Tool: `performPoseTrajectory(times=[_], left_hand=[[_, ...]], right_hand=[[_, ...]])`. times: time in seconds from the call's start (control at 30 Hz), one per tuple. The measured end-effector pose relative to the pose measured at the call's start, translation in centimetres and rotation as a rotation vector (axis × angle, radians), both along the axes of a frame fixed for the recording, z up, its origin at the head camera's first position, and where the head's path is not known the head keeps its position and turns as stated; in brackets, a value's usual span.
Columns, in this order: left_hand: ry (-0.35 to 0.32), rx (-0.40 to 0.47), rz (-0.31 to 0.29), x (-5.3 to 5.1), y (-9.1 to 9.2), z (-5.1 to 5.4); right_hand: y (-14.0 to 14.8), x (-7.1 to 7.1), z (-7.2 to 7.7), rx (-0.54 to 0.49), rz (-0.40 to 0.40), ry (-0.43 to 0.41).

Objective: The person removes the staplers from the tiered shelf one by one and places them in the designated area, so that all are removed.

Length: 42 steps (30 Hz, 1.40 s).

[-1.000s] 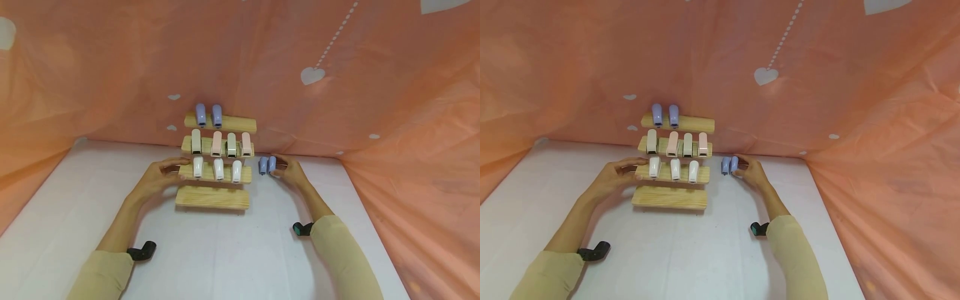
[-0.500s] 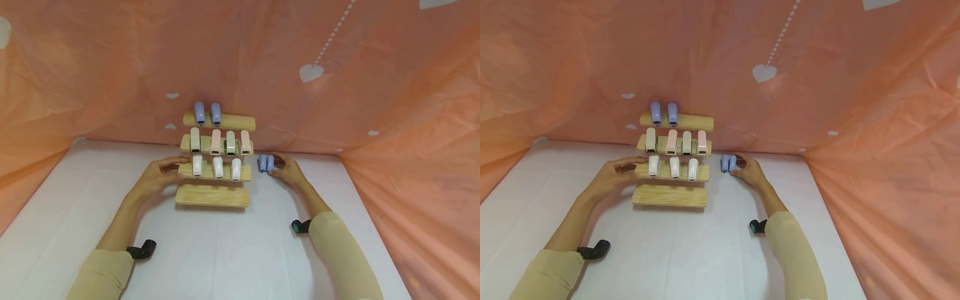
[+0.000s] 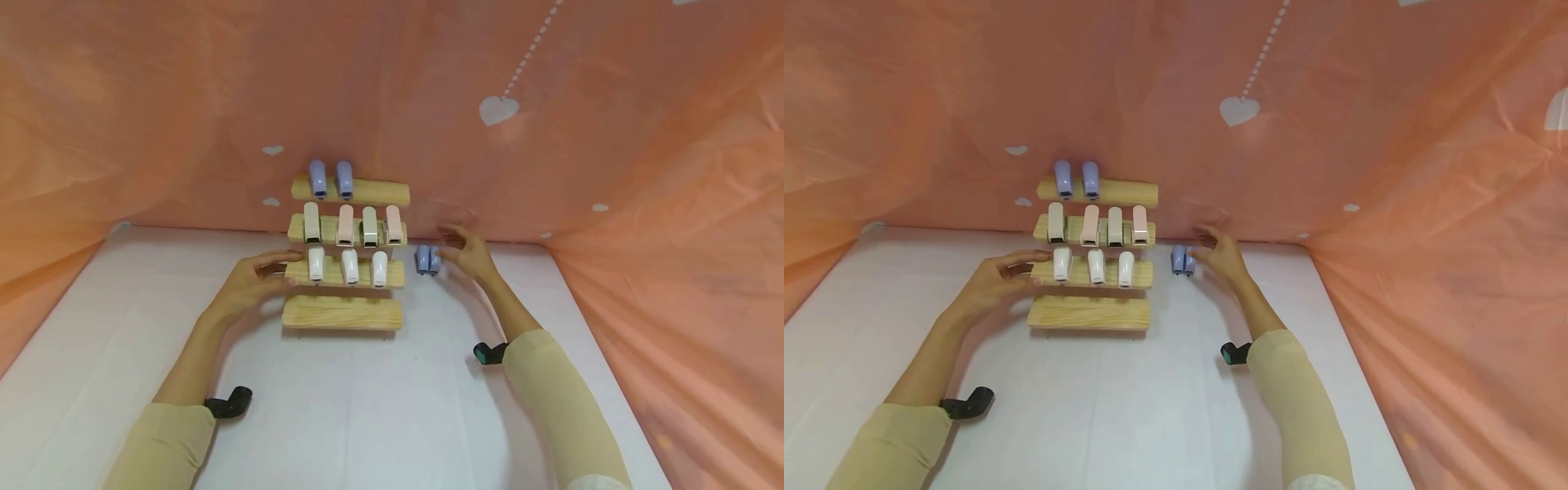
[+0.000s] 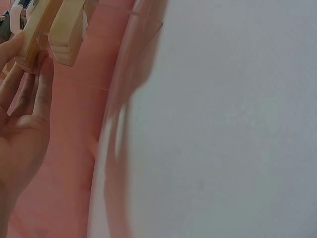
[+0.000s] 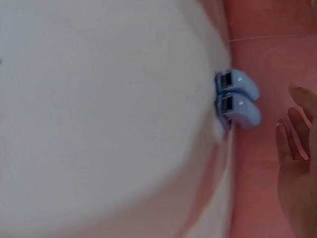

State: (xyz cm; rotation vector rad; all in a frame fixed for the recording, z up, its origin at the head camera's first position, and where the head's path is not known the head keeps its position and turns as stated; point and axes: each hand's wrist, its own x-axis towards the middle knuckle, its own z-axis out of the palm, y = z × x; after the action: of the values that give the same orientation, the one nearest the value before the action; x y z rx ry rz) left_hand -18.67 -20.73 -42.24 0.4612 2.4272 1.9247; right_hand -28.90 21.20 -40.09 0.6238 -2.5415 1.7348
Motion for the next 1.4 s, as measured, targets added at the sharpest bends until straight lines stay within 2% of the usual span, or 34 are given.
performPoseTrajectory(times=[0.1,0.2,0.57,0.9,1.07,1.23,1.4], left_hand=[[-0.009,0.009,0.005,0.0,0.0,0.2],[-0.015,0.002,0.013,0.0,0.1,0.3],[-0.007,-0.015,0.017,-0.1,0.1,0.4],[0.003,-0.040,0.021,-0.2,0.1,0.3],[-0.002,-0.022,0.023,-0.3,0.1,0.0],[0.005,-0.017,0.025,-0.4,0.0,-0.2],[0.006,0.001,0.021,-0.4,0.1,-0.3]], right_hand=[[-0.7,0.6,1.9,-0.016,0.009,0.020],[-1.1,0.7,2.9,-0.019,0.013,0.037],[-2.6,1.1,5.4,-0.088,0.025,0.176],[-5.0,1.3,7.9,-0.142,0.040,0.223],[-6.5,1.1,9.3,-0.141,0.079,0.260],[-7.9,0.7,10.5,-0.149,0.136,0.244],[-9.1,-0.5,10.7,-0.122,0.198,0.226]])
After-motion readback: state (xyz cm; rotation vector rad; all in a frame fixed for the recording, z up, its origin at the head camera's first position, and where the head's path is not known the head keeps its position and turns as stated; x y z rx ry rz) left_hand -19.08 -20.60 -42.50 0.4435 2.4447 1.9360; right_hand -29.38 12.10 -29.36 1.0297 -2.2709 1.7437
